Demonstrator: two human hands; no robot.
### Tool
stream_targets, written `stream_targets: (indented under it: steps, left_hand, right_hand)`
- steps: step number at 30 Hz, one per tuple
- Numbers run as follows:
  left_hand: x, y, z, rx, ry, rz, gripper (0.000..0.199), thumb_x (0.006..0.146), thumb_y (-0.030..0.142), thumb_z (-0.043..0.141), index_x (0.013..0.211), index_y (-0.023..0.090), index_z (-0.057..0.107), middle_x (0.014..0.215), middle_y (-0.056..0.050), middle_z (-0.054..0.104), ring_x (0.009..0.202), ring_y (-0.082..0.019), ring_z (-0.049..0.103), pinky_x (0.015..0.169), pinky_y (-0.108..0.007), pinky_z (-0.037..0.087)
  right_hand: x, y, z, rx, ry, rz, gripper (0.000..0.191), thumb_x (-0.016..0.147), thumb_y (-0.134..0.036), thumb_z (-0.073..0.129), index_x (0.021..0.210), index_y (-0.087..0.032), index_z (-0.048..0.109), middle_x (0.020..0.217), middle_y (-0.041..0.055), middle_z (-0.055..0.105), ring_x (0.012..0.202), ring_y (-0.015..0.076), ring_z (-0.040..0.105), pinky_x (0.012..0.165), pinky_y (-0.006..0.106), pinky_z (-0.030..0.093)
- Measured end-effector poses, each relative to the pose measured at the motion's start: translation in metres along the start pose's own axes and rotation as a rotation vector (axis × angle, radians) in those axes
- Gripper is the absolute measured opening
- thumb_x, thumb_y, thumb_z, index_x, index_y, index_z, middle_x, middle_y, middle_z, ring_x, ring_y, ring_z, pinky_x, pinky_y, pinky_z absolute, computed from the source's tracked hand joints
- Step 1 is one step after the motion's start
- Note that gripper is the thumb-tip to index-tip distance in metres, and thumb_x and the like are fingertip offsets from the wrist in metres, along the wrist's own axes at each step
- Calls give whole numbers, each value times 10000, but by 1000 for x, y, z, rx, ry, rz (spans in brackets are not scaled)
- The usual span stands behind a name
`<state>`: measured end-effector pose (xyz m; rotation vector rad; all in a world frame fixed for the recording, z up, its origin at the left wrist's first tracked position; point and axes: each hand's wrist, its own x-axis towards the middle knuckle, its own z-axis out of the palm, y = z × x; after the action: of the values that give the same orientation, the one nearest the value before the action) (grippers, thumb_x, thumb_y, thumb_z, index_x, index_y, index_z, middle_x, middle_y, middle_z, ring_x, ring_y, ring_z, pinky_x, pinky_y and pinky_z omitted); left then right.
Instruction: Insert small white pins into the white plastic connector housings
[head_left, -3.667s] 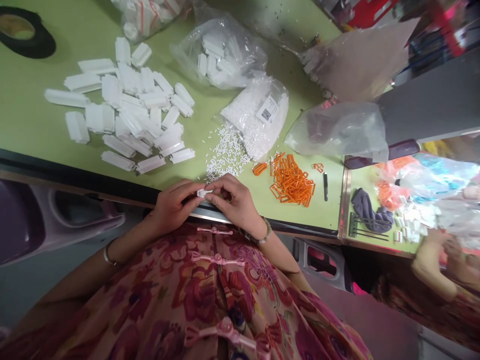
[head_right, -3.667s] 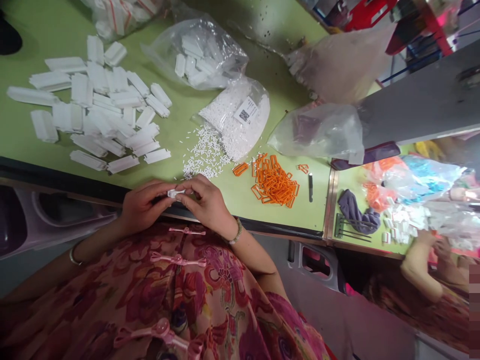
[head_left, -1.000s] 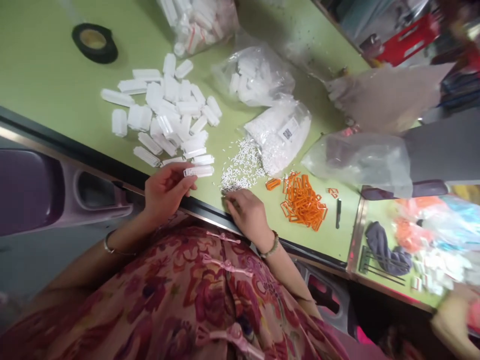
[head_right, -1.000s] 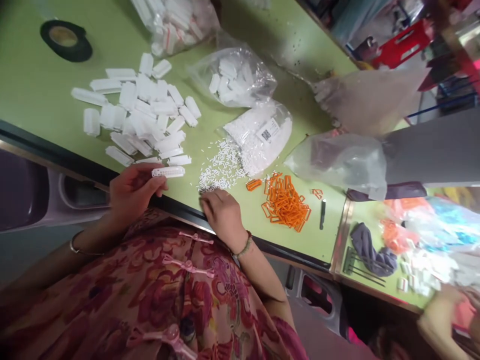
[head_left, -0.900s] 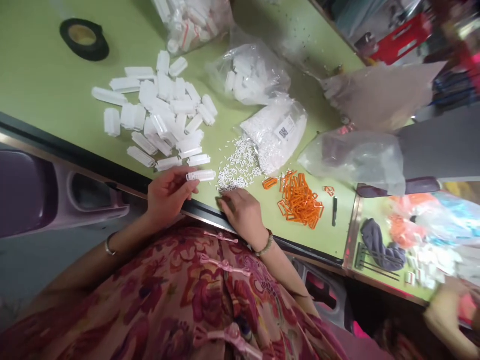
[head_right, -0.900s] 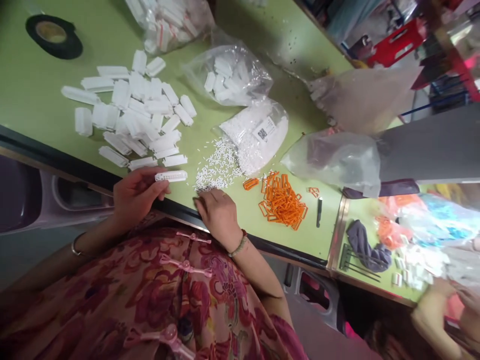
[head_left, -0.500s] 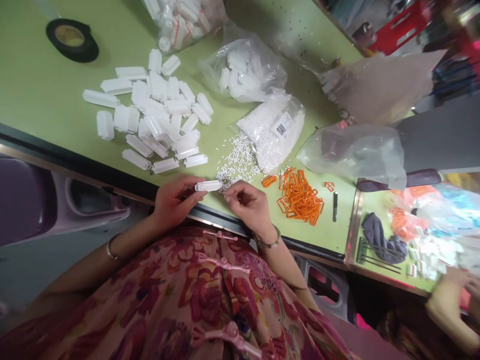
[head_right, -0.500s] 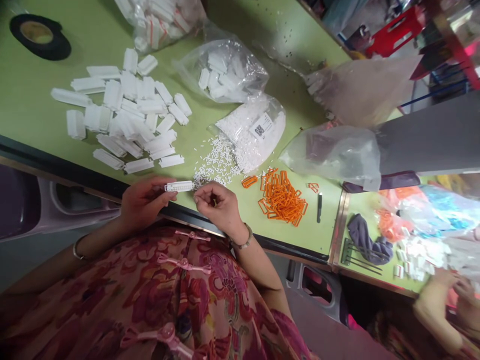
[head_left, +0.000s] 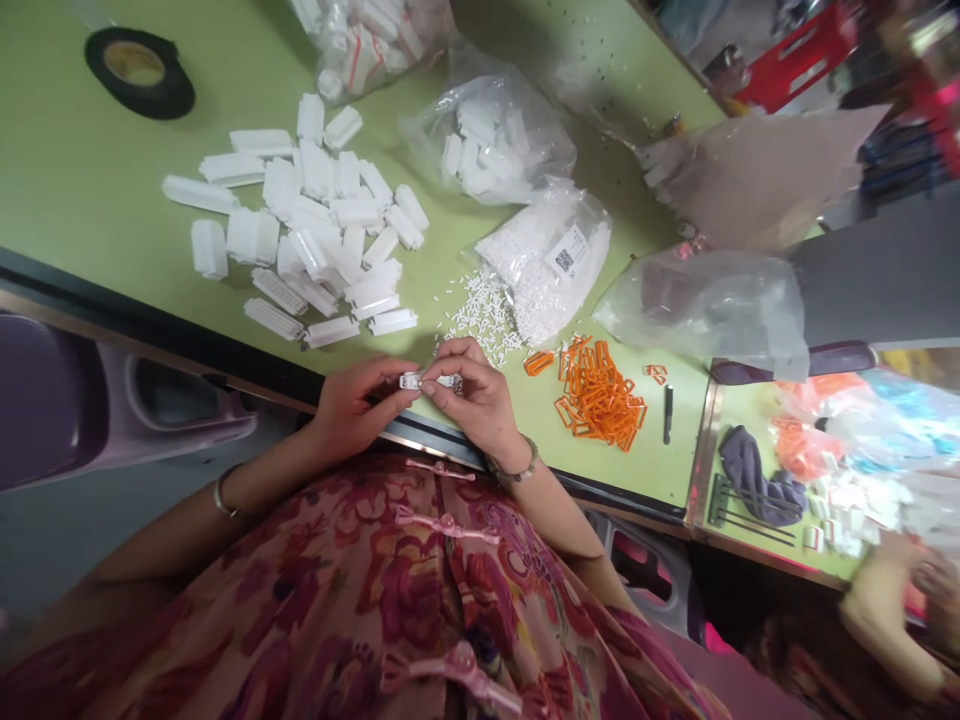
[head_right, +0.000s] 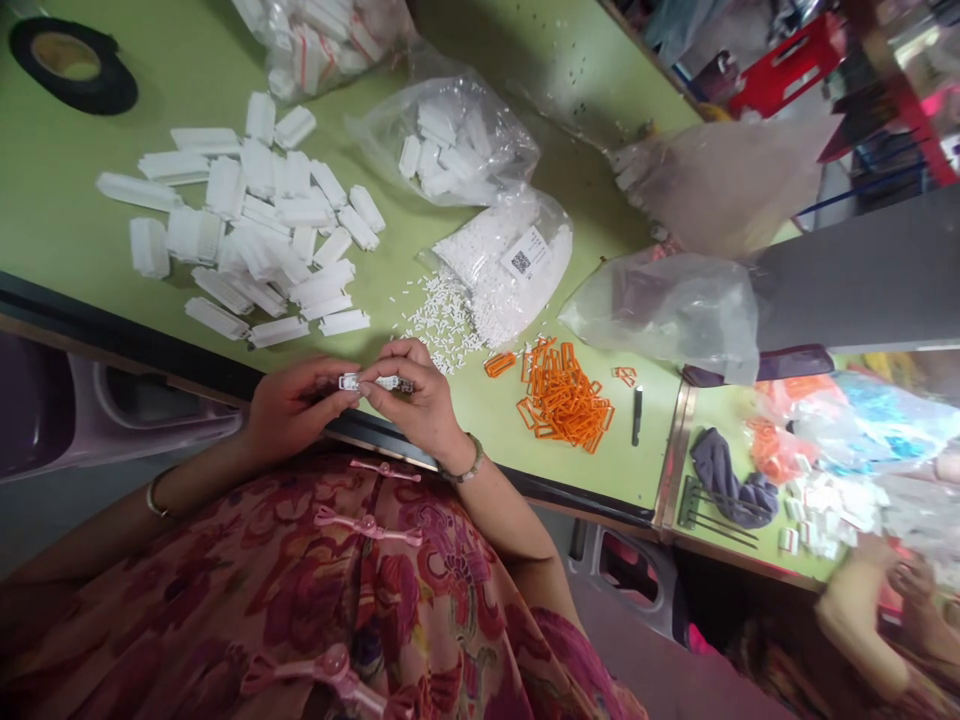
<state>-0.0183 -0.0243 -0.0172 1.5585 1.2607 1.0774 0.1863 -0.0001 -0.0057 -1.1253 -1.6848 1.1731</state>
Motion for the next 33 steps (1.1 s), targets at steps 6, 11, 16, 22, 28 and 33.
stream_targets:
  steps: [6, 11, 16, 22, 28, 33]
  left_hand:
    - [-2, -4, -1, 23, -18, 57, 202, 955, 352, 735, 1071, 198, 799, 853, -15, 775, 697, -166, 697, 700, -275, 564]
    - [-2, -10, -3, 113, -49, 157, 204, 1003, 359, 703, 1077, 198, 802, 877, -34, 778, 742, -172, 709, 726, -269, 573]
    - [-2, -8, -3, 91, -71, 147, 183, 957, 397, 738, 983, 231, 809, 855, -38, 797, 722, -188, 721, 677, -285, 566]
    - [1, -6, 4, -313, 338, -117, 218, 871, 342, 814, 1051, 226, 776, 655, 34, 714, 506, -125, 616, 512, -247, 496]
    - [4, -7, 6, -444, 380, -95, 219, 843, 308, 850, 1028, 223, 770, 652, 35, 723, 522, -117, 626, 492, -225, 484]
    - [3, -6, 4, -382, 324, -102, 239, 860, 335, 831, 1048, 204, 765, 654, 30, 735, 495, -105, 615, 499, -220, 495]
  right_hand:
    - [2, -1, 0, 21, -28, 1, 25, 943, -284, 814, 938, -266, 797, 1106, 59, 679, 1096, 223, 651, 1033, 427, 543]
    - [4, -11, -6, -13, -124, 60, 57, 935, -240, 782, 964, -246, 734, 996, 28, 682, 980, 196, 643, 896, 360, 534]
    - [6, -24, -18, -127, -209, 9, 84, 963, -208, 737, 1034, -251, 726, 1005, 13, 710, 982, 185, 649, 901, 352, 527]
    - [17, -8, -37, -429, 11, -99, 128, 1056, -230, 627, 1079, -254, 750, 1009, 51, 747, 957, 222, 653, 930, 419, 536]
    - [18, 3, -17, -731, -214, -192, 182, 1077, -207, 590, 1074, -212, 772, 1011, 106, 728, 965, 270, 614, 948, 461, 500]
    - [25, 1, 5, -877, -293, -170, 203, 1076, -196, 598, 951, -173, 757, 982, 137, 712, 974, 284, 593, 907, 443, 486]
